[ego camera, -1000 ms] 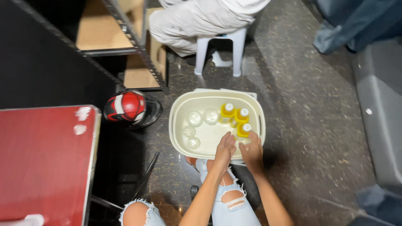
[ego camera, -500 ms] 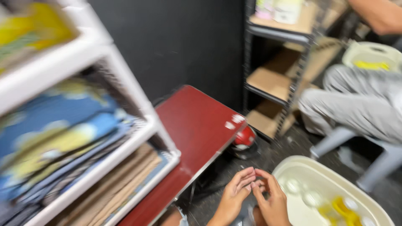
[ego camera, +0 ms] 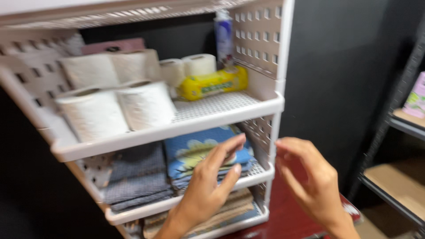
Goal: The person organizes various spa supplies by taking items from a multi-tiered plastic shelf and placing them into a white basket on the floor, including glass jars, yellow-labeled bottles, and rolls of toilet paper.
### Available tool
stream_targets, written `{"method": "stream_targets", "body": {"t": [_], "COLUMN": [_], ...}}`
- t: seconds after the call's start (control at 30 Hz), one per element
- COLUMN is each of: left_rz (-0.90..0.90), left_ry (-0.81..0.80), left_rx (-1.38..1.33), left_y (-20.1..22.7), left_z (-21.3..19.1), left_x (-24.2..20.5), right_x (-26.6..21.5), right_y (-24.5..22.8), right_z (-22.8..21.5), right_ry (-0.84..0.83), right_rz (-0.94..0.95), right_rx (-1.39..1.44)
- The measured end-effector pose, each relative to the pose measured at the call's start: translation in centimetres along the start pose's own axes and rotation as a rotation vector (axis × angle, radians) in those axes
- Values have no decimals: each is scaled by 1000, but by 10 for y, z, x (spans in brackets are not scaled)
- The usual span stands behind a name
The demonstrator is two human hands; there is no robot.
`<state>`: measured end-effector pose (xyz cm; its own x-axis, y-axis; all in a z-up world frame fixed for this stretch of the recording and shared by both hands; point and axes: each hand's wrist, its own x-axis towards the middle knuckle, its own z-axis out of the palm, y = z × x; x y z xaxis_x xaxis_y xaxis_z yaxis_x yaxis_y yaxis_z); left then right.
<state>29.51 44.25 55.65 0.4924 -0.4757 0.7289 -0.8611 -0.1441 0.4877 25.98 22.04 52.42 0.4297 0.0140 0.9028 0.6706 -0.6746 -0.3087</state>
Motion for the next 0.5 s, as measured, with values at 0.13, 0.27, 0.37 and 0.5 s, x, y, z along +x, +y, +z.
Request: {"method": "stream_targets", "body": {"t": [0.13, 0.27, 0.37, 0.5], "left_rz": [23, -53, -303, -637], "left_ry": [107, 132, 48, -77], "left_rx": [96, 406, 664, 1050], "left_y": [-14, -56, -120, -277], "left_z": [-43, -74, -78, -65], "left_x": [54, 118, 160, 217], "right_x": [91, 172, 219, 257], "right_y": [2, 18, 49, 95], "right_z": [32, 72, 104, 134], "right_ry": [14, -194, -508, -919], "right_rz": [-207, -100, 14, 113], "right_rx": [-73, -94, -232, -556]}}
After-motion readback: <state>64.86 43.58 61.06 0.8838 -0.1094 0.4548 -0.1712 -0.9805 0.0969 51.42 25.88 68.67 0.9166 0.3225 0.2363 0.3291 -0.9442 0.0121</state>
